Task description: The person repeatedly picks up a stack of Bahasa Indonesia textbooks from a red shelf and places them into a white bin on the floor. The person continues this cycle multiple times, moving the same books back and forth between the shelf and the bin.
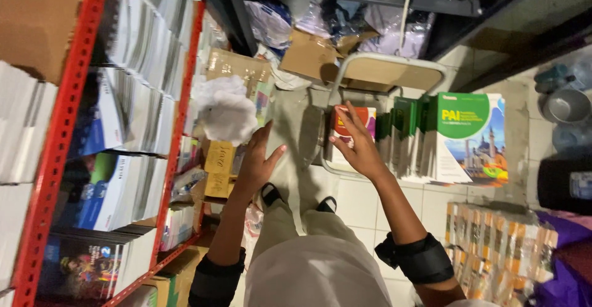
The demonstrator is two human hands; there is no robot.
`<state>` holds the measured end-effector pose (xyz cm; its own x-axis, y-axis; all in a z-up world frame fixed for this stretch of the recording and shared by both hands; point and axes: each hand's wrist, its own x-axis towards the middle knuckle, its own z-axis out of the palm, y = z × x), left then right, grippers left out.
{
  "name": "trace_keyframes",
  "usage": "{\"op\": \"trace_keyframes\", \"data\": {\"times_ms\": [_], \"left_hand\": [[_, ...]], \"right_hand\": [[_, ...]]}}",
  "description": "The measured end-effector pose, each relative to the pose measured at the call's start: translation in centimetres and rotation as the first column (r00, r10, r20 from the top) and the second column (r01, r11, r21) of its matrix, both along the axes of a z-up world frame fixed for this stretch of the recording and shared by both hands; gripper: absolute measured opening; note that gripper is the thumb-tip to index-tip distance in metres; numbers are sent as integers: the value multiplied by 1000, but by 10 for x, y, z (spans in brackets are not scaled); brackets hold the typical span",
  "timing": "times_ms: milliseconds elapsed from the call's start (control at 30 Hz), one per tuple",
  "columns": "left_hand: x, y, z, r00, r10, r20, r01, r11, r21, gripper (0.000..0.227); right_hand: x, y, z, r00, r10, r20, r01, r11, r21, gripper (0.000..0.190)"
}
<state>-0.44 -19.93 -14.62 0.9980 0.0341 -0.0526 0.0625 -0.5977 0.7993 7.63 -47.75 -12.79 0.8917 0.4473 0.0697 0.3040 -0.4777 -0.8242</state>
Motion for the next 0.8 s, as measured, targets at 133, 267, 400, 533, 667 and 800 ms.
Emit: {"op": "trace_keyframes", "data": {"times_ms": [133, 267, 400, 533, 667, 800], "left_hand": [[-3, -28, 2, 1000, -2, -21, 0, 997, -72, 71], [-6, -56, 1, 1000, -9, -13, 7, 996, -94, 69], [-3, -80, -16, 1000, -14, 26, 17, 993, -119, 68], [0, -99, -21, 1000, -26, 0, 26, 991, -133, 67], [8, -115, -40, 999, -24, -26, 19, 980, -196, 64], [17, -116, -62, 997, -77, -31, 70, 983, -171, 63]], "right_hand": [[-9, -26, -1, 998, -29, -46, 29, 1000, 6, 69], [-15, -49, 4, 989, -57, -139, 64, 997, 42, 66], [-18, -77, -7, 963, -96, -253, 108, 993, 36, 65], [-23, -102, -31, 997, -74, -34, 72, 996, -60, 68], [-27, -118, -34, 985, -130, -115, 116, 986, -119, 67], [-26, -120, -39, 974, -162, -158, 131, 973, -189, 70]]}}
